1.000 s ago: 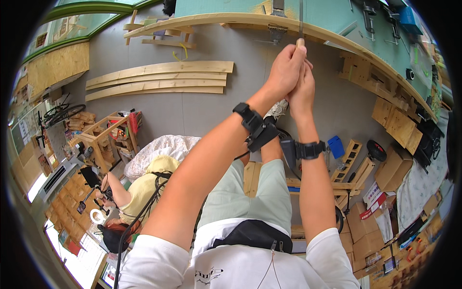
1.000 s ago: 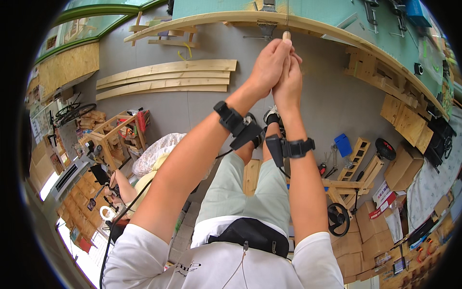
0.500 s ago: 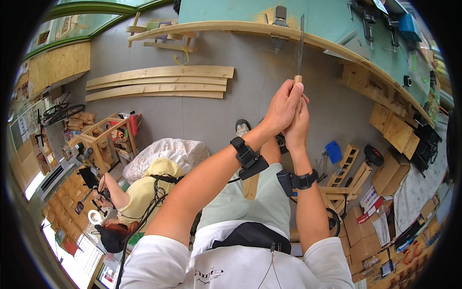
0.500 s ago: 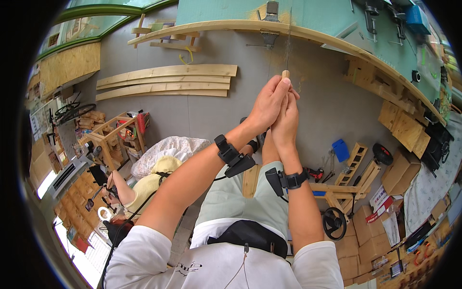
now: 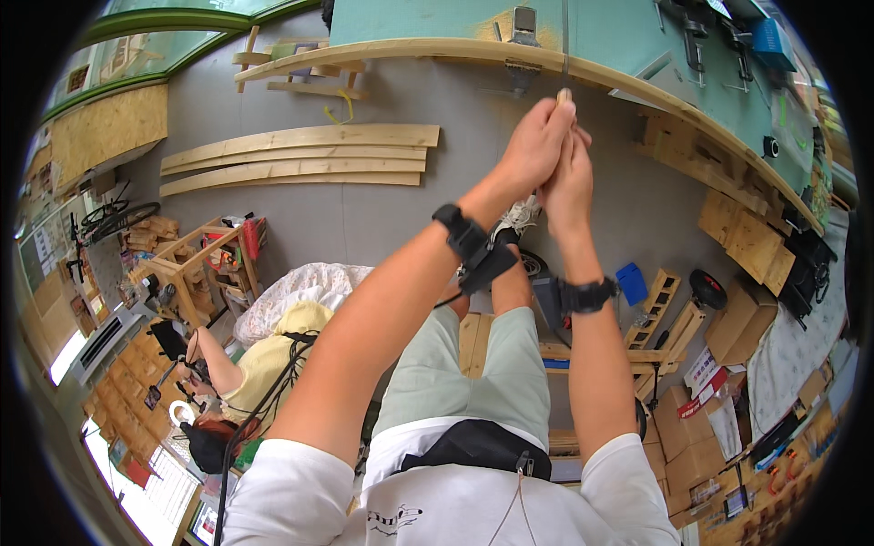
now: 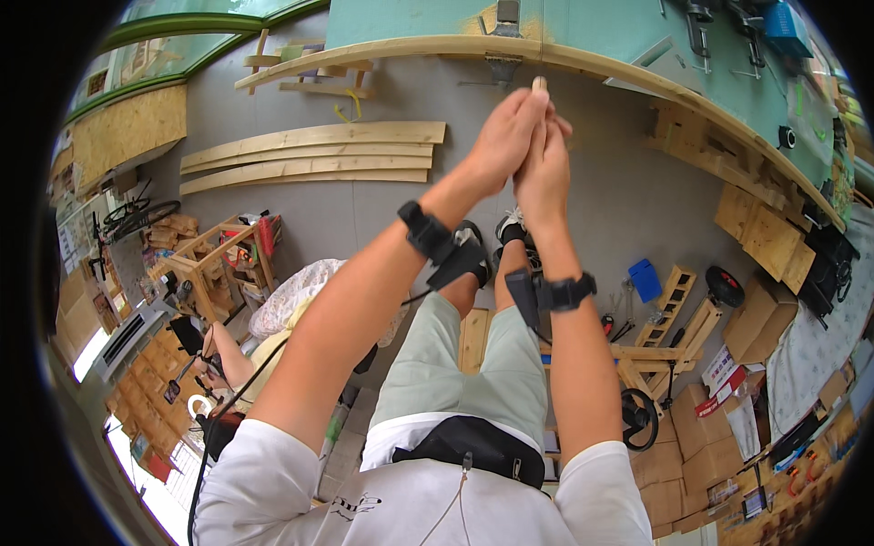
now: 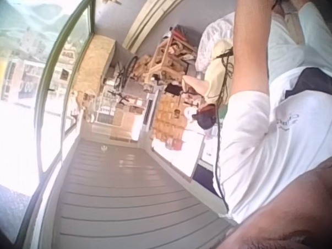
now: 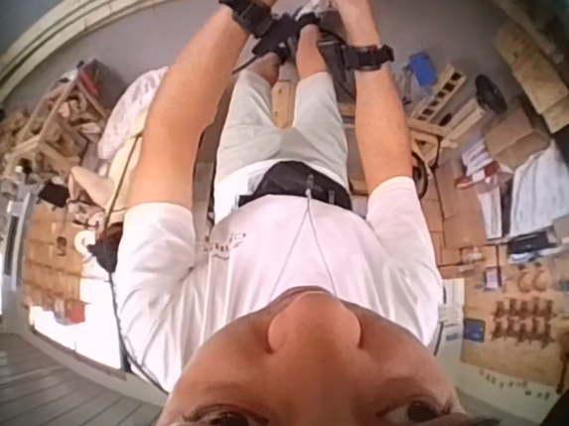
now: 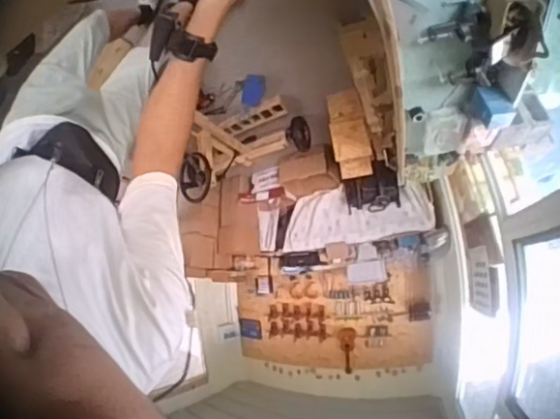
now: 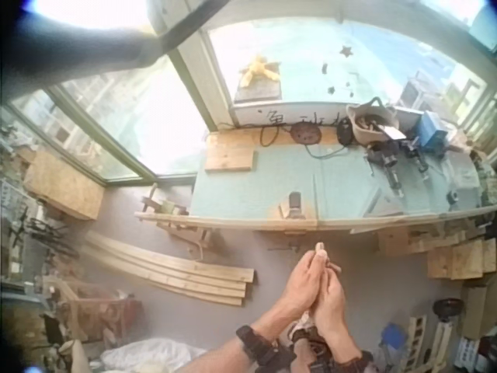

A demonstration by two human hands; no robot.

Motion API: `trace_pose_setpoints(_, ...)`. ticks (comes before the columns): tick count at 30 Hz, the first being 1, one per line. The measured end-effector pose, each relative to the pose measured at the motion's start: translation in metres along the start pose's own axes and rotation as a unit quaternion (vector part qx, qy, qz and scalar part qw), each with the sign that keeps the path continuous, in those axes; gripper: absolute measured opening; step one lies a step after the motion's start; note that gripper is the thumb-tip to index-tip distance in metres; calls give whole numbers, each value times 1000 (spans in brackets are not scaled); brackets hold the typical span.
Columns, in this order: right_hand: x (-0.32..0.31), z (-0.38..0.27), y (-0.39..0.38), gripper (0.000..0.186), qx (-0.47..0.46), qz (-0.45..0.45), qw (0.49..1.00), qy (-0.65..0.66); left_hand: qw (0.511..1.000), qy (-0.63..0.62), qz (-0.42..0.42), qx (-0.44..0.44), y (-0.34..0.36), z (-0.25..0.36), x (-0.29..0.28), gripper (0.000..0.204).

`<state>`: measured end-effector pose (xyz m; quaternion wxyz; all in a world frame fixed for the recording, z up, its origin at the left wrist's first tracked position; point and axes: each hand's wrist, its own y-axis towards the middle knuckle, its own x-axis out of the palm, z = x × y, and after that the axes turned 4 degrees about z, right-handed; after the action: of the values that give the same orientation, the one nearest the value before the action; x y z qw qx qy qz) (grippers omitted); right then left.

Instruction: The person measures a curved wooden board using a tape measure and a pencil, marks it with a speed square, and uses a hand saw to cut a slot into the edge of the board. They then sand the cut area and the surface of the wood with a piece of sandpaper.

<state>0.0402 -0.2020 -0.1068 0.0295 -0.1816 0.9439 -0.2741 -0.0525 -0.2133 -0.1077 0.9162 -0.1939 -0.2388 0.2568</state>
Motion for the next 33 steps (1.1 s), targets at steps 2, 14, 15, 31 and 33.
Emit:
trace_pose_setpoints(2,-7,-3,18,48,-2,-32,999,-33,999,5,-9,-41,10,17,5,33)
trace_pose_setpoints(14,7,-5,18,42,-20,13,999,-39,996,-5,-35,-81,3,15,-6,34)
trace_pose_setpoints(15,6,2,8,42,-16,12,999,-39,995,-17,-41,-88,2,13,-7,34)
trace_pose_setpoints(31,8,-16,6,41,10,11,999,-28,996,-21,-21,-85,7,16,-9,37)
trace_pose_setpoints(33,15,-30,21,43,14,3,1000,-27,995,-3,-13,-103,26,32,-8,37)
